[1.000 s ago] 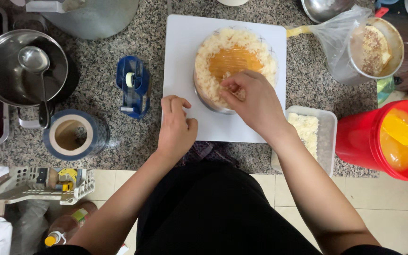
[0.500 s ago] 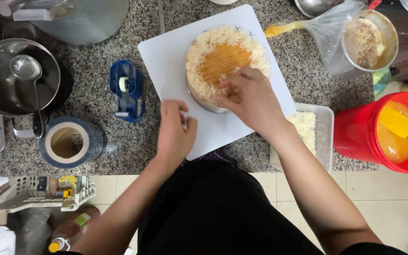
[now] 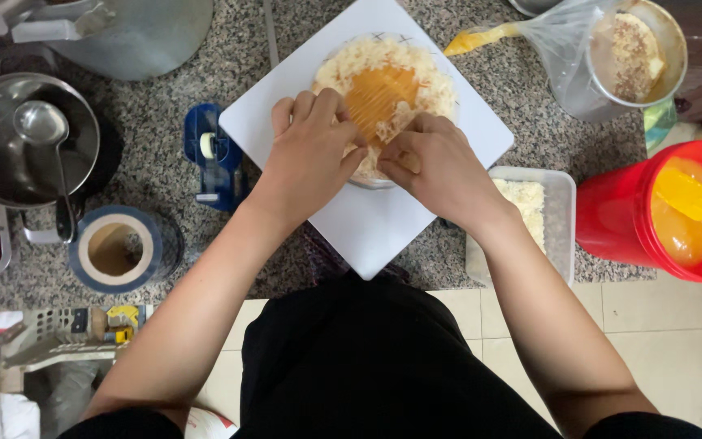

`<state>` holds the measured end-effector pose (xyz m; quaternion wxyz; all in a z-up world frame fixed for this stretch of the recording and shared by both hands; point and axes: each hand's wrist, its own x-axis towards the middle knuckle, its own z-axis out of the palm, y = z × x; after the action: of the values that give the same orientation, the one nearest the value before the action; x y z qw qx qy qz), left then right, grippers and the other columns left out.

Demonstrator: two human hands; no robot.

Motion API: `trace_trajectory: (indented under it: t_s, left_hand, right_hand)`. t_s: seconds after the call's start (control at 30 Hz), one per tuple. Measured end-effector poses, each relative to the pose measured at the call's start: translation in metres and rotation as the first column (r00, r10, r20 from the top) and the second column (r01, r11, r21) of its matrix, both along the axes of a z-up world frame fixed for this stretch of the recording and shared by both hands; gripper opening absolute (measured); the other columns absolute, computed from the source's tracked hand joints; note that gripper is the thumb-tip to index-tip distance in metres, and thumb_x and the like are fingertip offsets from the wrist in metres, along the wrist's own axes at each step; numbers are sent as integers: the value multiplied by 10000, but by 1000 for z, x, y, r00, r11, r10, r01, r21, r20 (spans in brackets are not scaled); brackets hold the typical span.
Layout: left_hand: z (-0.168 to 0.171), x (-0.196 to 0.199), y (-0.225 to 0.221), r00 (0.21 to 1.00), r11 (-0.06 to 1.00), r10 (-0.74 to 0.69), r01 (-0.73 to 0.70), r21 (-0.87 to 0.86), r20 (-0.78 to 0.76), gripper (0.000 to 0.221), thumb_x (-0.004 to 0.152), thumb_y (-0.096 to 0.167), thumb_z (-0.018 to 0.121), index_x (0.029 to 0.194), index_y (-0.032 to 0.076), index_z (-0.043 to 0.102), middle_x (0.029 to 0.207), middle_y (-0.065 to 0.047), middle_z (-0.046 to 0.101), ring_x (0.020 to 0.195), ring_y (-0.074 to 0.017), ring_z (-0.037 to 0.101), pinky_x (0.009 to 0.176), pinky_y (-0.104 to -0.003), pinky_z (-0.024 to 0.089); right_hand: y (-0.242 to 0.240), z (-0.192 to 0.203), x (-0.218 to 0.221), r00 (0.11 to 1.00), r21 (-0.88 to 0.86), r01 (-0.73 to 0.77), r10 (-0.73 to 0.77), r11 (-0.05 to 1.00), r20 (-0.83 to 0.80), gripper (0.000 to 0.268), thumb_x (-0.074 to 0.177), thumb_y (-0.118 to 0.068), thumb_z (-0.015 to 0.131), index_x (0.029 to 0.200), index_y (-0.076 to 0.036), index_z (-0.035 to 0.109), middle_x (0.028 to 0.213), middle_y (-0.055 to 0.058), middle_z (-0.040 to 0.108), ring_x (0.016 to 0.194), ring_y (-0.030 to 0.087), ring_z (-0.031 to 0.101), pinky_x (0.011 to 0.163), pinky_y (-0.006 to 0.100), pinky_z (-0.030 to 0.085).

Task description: The person decorates a cake by hand-sprinkling white flakes around the edge of an orange-topped cake layer inside a clear ring.

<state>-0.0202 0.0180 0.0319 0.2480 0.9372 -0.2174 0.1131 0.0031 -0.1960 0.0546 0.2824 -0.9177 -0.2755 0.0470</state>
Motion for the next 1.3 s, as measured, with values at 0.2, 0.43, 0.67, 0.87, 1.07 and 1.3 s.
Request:
trace_trajectory:
  t_s: [0.2,0.43,0.67,0.87,1.07,1.3]
  left_hand:
    - [5,-12,-16,1000,996,16,-15,-91,19,127,914,160,735,1040,142,737,1098,-69,533,1107,-266,487,999,-463,302]
    - [-10,-53,-57,995,927,84,-57,-370,56,200,879,13,691,1045,98,618,1068,-81,589,1042,-298,601,917,-436,402]
    - [-45,-73,-77,918,869,-338,221,-443,-205,183,848,9,667,999,86,601,1044,-110,609,923,-335,633,795,-431,522]
    - [-62,-70,-84,868,888,-368,221,-404,-334,247,842,11,642,1066,88,572,1074,-123,591,927,-342,634,788,-433,523]
    - [-58,-67,-92,852,895,-384,248,-370,-357,233,865,21,637,1075,104,578,1070,-98,602,870,-325,644,771,-438,518]
    - [-52,-64,-85,837,923,-339,206,-326,-431,219,871,39,627,1073,110,580,1079,-76,595,795,-293,638,717,-420,523]
  right_hand:
    - [-56,-4,6,963,169,266,-271,949,5,162,926,-171,777,1054,-72,779,977,76,703,878,209,611,635,328,479]
    - [-182,-79,-22,738,148,668,-674,729,-7,174,1053,-210,740,1076,-37,746,960,131,743,762,236,652,689,311,502]
    - [-246,-190,-79,633,-371,622,-722,689,-280,312,838,-285,783,1080,-90,759,954,140,763,859,322,728,773,418,549]
    - [-249,-215,-97,578,-290,720,-776,630,-251,303,854,-297,775,1067,-81,773,975,141,773,919,300,744,821,401,561]
    - [-217,-228,-101,629,-336,658,-737,674,-248,532,720,-318,876,1151,-64,695,999,182,737,944,345,704,806,435,541]
    - [-230,-209,-103,503,-283,721,-759,632,-415,418,851,-357,791,1131,-51,740,988,167,785,907,287,764,830,415,582]
